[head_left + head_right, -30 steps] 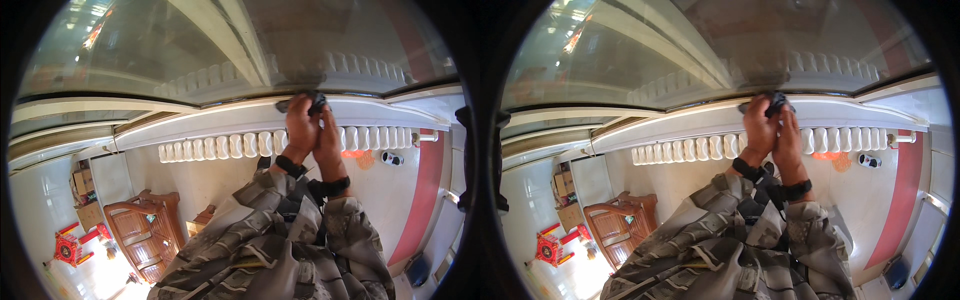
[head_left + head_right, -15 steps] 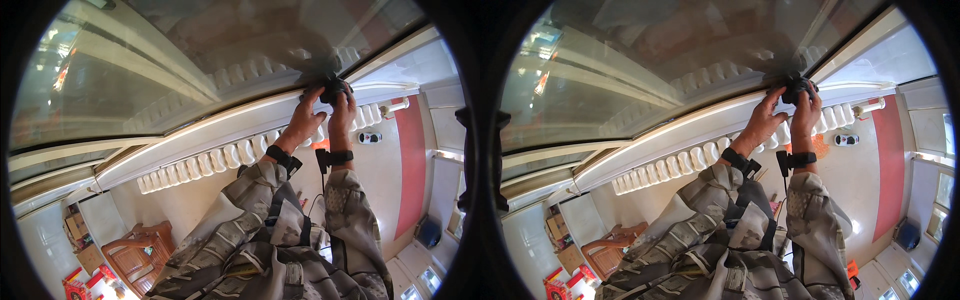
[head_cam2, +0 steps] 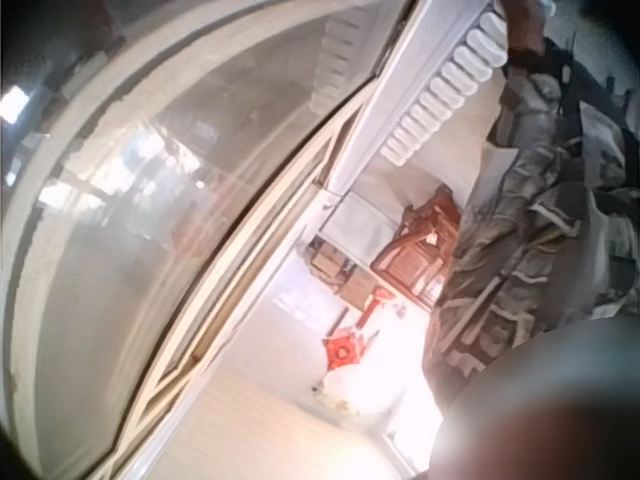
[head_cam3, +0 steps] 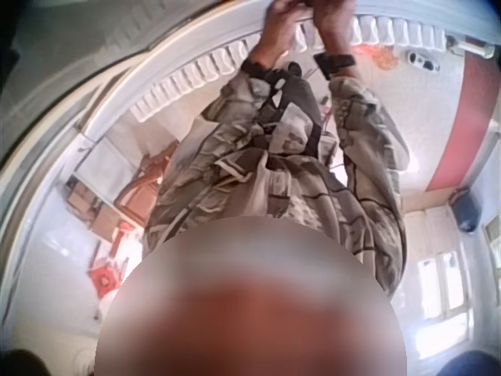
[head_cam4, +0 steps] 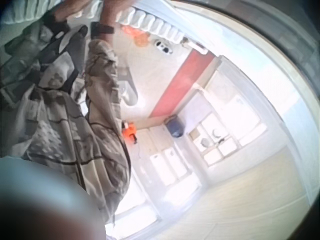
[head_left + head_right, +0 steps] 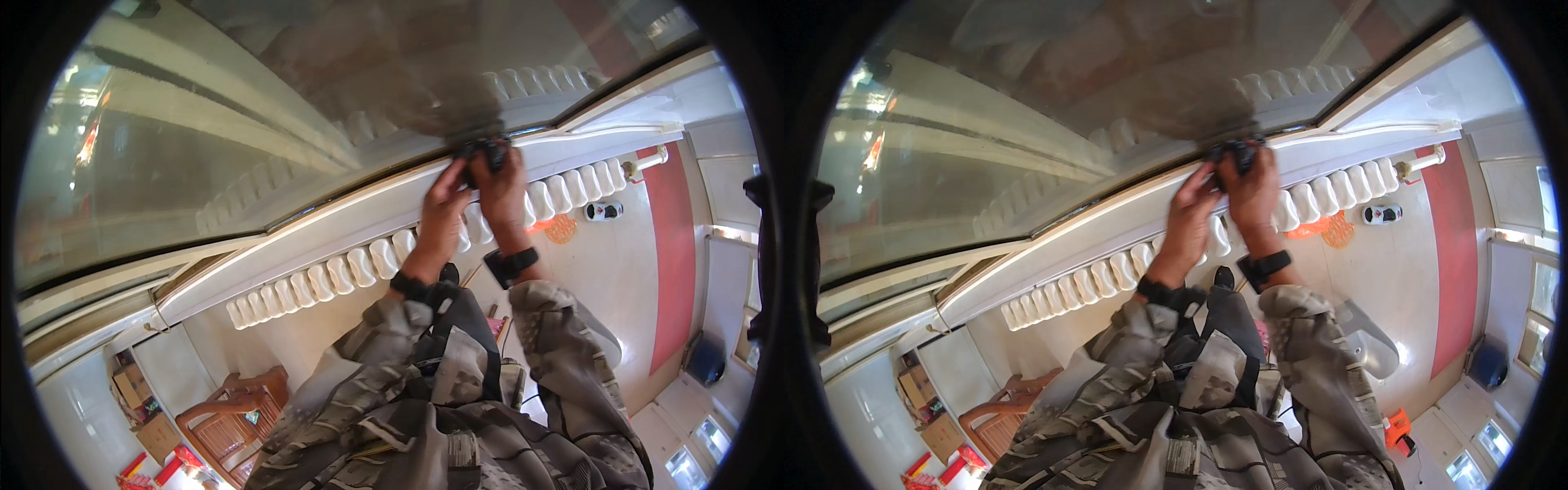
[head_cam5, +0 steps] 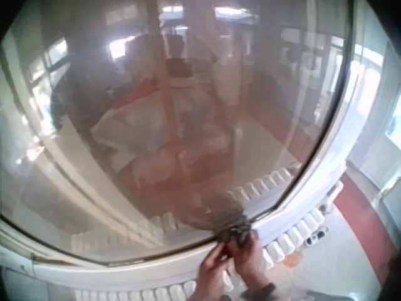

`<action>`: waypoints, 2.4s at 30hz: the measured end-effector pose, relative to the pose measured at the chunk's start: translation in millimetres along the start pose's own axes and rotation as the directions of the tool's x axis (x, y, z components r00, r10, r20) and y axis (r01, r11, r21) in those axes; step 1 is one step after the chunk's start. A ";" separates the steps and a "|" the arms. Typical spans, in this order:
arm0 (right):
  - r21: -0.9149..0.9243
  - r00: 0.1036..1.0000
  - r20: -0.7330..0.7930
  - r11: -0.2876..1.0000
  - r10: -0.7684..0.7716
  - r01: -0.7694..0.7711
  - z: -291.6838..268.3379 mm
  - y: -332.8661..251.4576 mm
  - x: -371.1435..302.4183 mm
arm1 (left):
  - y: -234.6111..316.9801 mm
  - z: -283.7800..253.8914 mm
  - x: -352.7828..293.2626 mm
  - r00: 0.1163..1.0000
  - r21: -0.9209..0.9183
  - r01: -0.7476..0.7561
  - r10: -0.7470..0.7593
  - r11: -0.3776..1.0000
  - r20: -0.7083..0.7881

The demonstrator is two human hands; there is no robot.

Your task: The person wipes a large window and its frame with a dark cloth, moving methodically across the glass and along the edges. The person also wipes the adjacent radiator and the window sill while maintaining a steady wiping motion throughout.

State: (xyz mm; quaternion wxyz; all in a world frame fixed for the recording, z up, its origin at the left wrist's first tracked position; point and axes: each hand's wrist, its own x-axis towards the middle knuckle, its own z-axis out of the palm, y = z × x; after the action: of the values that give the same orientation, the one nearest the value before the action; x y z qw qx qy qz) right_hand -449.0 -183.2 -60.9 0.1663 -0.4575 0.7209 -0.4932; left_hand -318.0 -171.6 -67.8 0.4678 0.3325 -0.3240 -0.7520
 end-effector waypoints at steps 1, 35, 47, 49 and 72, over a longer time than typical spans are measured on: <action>0.032 0.997 0.006 0.996 -0.083 0.083 14.3 -9.8 -18.0 | 8.4 -16.3 -9.8 0.998 0.006 -0.037 0.037 0.999 -0.056; 0.123 0.839 -0.227 0.869 0.495 -0.479 -68.9 101.9 103.1 | -54.8 120.3 84.5 0.940 0.732 -0.326 0.291 0.599 0.180; 0.116 0.917 -0.150 0.927 0.370 -0.356 -47.3 81.8 73.2 | -28.6 92.4 61.9 0.927 0.751 -0.348 0.324 0.561 0.187; 0.011 0.929 -0.152 0.941 0.336 -0.339 -33.7 60.8 59.1 | -15.9 72.7 51.8 0.939 0.769 -0.316 0.300 0.556 0.169; 0.274 0.893 0.275 0.862 0.356 -0.428 252.1 -199.0 -224.5 | 179.4 -236.8 -182.0 0.832 0.874 0.093 0.445 0.477 -0.331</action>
State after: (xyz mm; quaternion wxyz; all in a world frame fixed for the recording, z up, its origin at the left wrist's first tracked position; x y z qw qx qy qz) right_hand -58.1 -158.1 -52.0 0.4139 -0.3170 0.6849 -0.5090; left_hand 21.9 -109.3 -23.4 0.3839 0.6726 -0.5505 -0.3117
